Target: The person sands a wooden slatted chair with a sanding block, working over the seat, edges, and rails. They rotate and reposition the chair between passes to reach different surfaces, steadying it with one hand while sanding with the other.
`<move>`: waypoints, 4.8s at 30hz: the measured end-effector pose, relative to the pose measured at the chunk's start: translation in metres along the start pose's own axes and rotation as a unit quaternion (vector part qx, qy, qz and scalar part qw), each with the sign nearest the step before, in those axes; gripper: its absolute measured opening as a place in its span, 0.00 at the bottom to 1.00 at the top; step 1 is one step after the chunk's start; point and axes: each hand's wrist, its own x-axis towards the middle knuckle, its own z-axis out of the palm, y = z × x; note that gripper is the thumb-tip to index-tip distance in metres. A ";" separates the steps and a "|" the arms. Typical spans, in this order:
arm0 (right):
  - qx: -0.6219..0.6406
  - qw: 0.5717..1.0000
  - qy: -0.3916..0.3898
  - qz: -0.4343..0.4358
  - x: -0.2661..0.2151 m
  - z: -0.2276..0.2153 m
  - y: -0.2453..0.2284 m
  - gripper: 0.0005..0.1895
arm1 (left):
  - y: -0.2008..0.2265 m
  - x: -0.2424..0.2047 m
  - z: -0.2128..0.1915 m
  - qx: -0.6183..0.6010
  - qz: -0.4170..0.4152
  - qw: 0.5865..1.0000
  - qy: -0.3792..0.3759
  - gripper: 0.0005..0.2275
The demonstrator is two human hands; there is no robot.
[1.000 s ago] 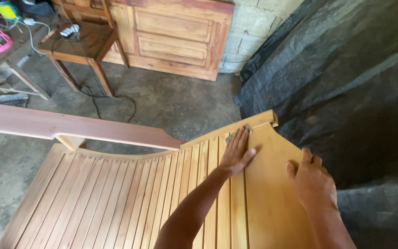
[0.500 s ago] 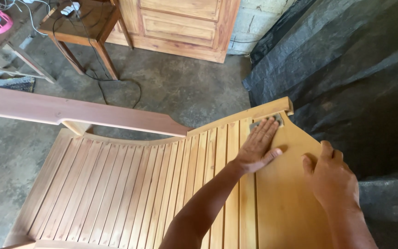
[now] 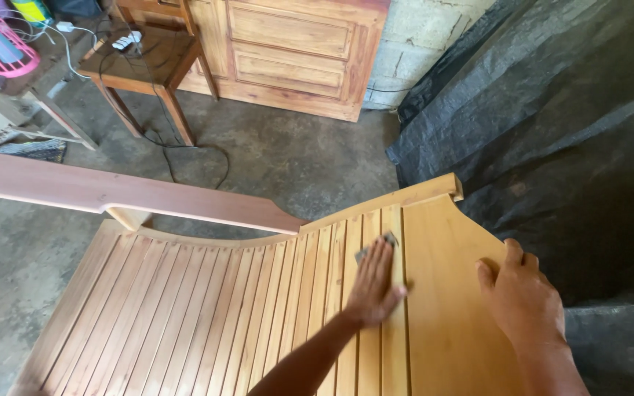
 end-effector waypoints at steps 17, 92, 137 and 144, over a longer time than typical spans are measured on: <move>-0.008 0.999 -0.042 0.020 0.000 -0.006 -0.005 0.37 | 0.000 -0.093 0.023 -0.119 0.181 0.973 -0.083 0.41; 0.134 0.989 -0.034 -0.057 0.013 0.022 0.016 0.38 | 0.065 -0.244 0.132 0.024 0.130 0.974 0.186 0.19; 0.199 0.972 -0.063 -0.108 -0.014 0.008 0.024 0.34 | 0.254 -0.296 -0.042 -0.190 -0.019 0.981 -0.017 0.44; 0.217 0.964 -0.011 -0.156 -0.012 0.015 0.037 0.31 | 0.265 -0.299 -0.038 -0.164 0.045 0.985 0.037 0.43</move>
